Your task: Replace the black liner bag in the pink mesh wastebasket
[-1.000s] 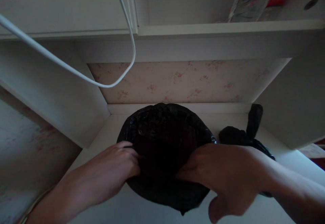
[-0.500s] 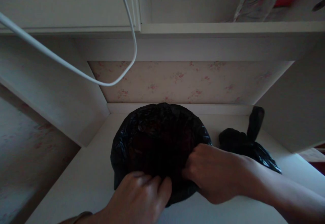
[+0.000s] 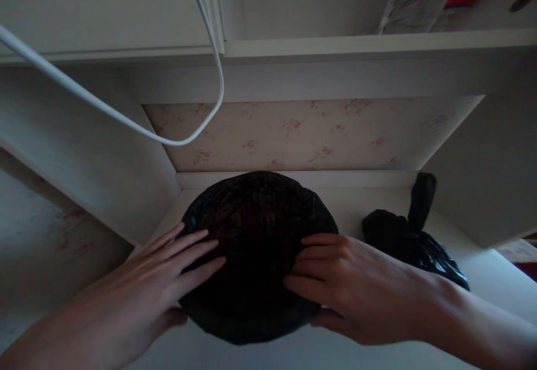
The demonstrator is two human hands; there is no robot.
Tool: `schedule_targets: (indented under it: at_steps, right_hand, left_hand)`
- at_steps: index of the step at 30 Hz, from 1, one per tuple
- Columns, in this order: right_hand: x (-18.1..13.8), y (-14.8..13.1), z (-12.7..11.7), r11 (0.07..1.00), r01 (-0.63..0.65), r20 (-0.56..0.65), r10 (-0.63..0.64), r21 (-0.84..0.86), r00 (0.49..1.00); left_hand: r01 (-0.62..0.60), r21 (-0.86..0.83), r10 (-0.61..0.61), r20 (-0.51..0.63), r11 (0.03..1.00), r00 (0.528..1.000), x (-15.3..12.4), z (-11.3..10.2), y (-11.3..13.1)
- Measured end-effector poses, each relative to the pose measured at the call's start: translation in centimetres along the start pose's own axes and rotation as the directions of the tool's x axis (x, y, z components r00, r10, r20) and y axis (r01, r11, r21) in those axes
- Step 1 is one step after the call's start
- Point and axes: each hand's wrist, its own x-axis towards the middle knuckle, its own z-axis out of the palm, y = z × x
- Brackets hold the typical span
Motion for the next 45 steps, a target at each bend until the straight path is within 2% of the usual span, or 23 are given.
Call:
schedule_targets:
  at_steps: [2,3,5,7,9,12,14,17,20,25,29,31,33,36,38,41,43,45]
  right_hand:
    - [0.7,0.0,0.6,0.999,0.034,0.004,-0.034,-0.016,0.999]
    - [1.1,0.0,1.1,0.999,0.049,0.003,-0.048,-0.025,0.999]
    - [1.8,0.0,2.0,0.997,0.059,-0.003,-0.059,-0.048,0.998]
    - [2.4,0.0,2.9,0.996,0.059,-0.016,-0.060,-0.070,0.998]
    - [2.7,0.0,3.4,0.995,0.068,-0.043,-0.072,-0.079,0.996]
    - [2.5,0.2,3.0,0.993,0.102,-0.078,-0.107,-0.058,0.991]
    - [2.1,0.4,2.3,0.993,0.109,-0.088,-0.113,-0.041,0.990]
    - [1.4,1.0,1.7,0.997,0.040,-0.071,-0.044,-0.060,0.996]
    - [1.1,1.9,2.1,0.993,-0.027,-0.026,0.024,-0.114,0.999]
    - [1.2,2.5,3.1,0.992,0.019,-0.022,-0.022,-0.123,1.000]
    - [1.2,1.8,2.0,0.995,0.049,-0.065,-0.055,-0.086,0.996]
    - [1.0,1.7,1.2,0.994,0.094,-0.120,-0.099,-0.049,0.988]
    - [0.7,1.8,0.8,0.996,0.083,-0.117,-0.086,-0.029,0.989]
    - [0.6,2.4,0.9,0.999,-0.019,0.012,0.020,-0.035,1.000]
    - [0.8,2.6,1.3,0.997,-0.065,0.087,0.067,-0.033,0.994]
    - [1.1,2.5,1.4,0.997,-0.072,0.129,0.073,-0.010,0.989]
    - [1.1,2.3,1.2,0.999,-0.049,0.133,0.048,0.005,0.990]
    - [0.8,2.2,0.8,0.999,-0.039,0.116,0.038,0.010,0.993]
  left_hand:
    - [-0.077,0.017,0.077,0.026,0.997,0.997,0.7,0.0,2.9]
    - [-0.141,-0.004,0.141,-0.011,0.990,0.990,1.5,0.3,4.7]
    - [-0.184,-0.078,0.164,-0.214,0.980,0.963,3.2,1.5,8.0]
    - [-0.058,-0.116,0.020,-0.309,0.992,0.951,4.6,3.2,10.3]
    - [0.048,-0.052,-0.063,-0.366,0.998,0.928,5.4,4.7,11.1]
    - [0.059,0.042,-0.041,-0.344,0.997,0.938,5.2,5.4,10.0]
    - [0.000,0.006,0.001,-0.250,1.000,0.968,4.7,4.8,8.4]
    - [-0.082,-0.057,0.075,-0.117,0.995,0.990,4.0,3.5,5.6]
    - [-0.127,-0.059,0.123,-0.070,0.990,0.990,3.5,2.7,3.4]
    - [-0.180,-0.096,0.179,-0.010,0.979,0.984,3.4,2.4,0.8]
    - [-0.168,-0.175,0.180,0.051,0.970,0.982,3.6,1.4,-0.4]
    - [-0.108,-0.162,0.114,0.028,0.981,0.993,3.3,0.6,0.2]
    - [-0.065,-0.123,0.055,-0.081,0.990,0.995,2.9,0.0,2.1]
    - [-0.121,-0.103,0.086,-0.301,0.987,0.950,3.0,0.2,6.5]
    - [-0.103,-0.111,0.056,-0.366,0.988,0.929,3.8,1.3,9.2]
    - [0.002,-0.092,-0.033,-0.332,0.996,0.943,5.4,3.2,10.9]
    - [0.014,-0.077,-0.032,-0.242,0.997,0.970,5.7,4.0,10.0]
    - [-0.026,-0.096,0.011,-0.154,0.995,0.988,5.3,4.0,7.9]
